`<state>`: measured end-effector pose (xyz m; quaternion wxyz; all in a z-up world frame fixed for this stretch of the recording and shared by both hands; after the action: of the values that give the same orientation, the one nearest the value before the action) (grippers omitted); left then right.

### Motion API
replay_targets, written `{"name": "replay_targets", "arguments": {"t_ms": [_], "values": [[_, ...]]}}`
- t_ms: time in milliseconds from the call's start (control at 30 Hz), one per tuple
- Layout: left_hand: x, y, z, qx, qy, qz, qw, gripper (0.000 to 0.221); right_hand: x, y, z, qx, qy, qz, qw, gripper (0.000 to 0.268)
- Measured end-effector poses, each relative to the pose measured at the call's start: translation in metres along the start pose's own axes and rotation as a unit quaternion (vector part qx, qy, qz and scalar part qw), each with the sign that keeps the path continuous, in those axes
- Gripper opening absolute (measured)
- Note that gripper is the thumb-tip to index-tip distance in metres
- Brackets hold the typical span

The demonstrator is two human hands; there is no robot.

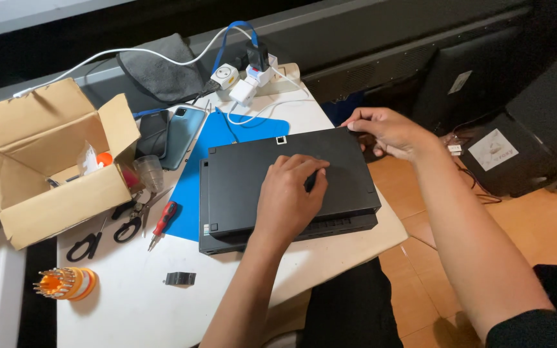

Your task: Disassembling and cleaning a game console using a screwdriver and a brush

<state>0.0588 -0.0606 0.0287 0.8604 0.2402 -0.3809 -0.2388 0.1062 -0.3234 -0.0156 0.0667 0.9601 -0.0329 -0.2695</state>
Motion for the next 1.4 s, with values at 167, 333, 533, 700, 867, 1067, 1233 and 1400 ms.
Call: {"name": "replay_targets", "arguments": {"t_ms": [167,333,533,700,867,1067,1233,1400], "values": [[-0.002,-0.001,-0.002,-0.002,0.004,-0.002,1.000,0.022,0.011,-0.013,0.022,0.111,0.013,0.001,0.994,0.011],[0.000,-0.004,-0.005,0.015,0.010,-0.009,1.000,0.021,0.015,-0.016,0.032,0.147,0.010,0.019,0.989,0.014],[0.000,-0.005,-0.002,0.036,-0.006,0.000,0.999,0.020,0.010,-0.021,0.030,0.155,0.031,0.030,0.987,0.011],[0.000,-0.004,0.000,0.049,-0.010,-0.001,0.999,0.020,0.012,-0.025,0.022,0.075,0.097,0.105,0.987,0.005],[-0.001,-0.004,0.001,0.046,-0.016,-0.005,0.999,0.021,0.002,-0.031,0.029,0.029,0.103,0.157,0.982,0.011],[0.000,0.000,0.006,0.027,-0.017,-0.005,0.999,0.022,0.035,-0.022,0.051,0.096,0.050,0.107,0.988,0.034],[-0.002,-0.006,-0.001,0.056,-0.006,-0.012,0.998,0.020,0.043,-0.013,0.058,0.127,0.054,0.088,0.986,0.019],[-0.001,-0.003,0.004,0.039,-0.018,-0.009,0.999,0.022,0.022,-0.020,0.038,0.064,0.071,0.105,0.990,0.015]]}}
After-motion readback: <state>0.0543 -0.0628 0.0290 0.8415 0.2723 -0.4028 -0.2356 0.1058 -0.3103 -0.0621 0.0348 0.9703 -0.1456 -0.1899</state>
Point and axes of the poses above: each hand's wrist, its own x-axis towards the middle knuckle, its own y-axis out of the back of the hand, z = x × y, the point moved 2 cm from there along x, towards the middle knuckle, and after that the axes turned 14 degrees about -y, right-handed, at the moved point
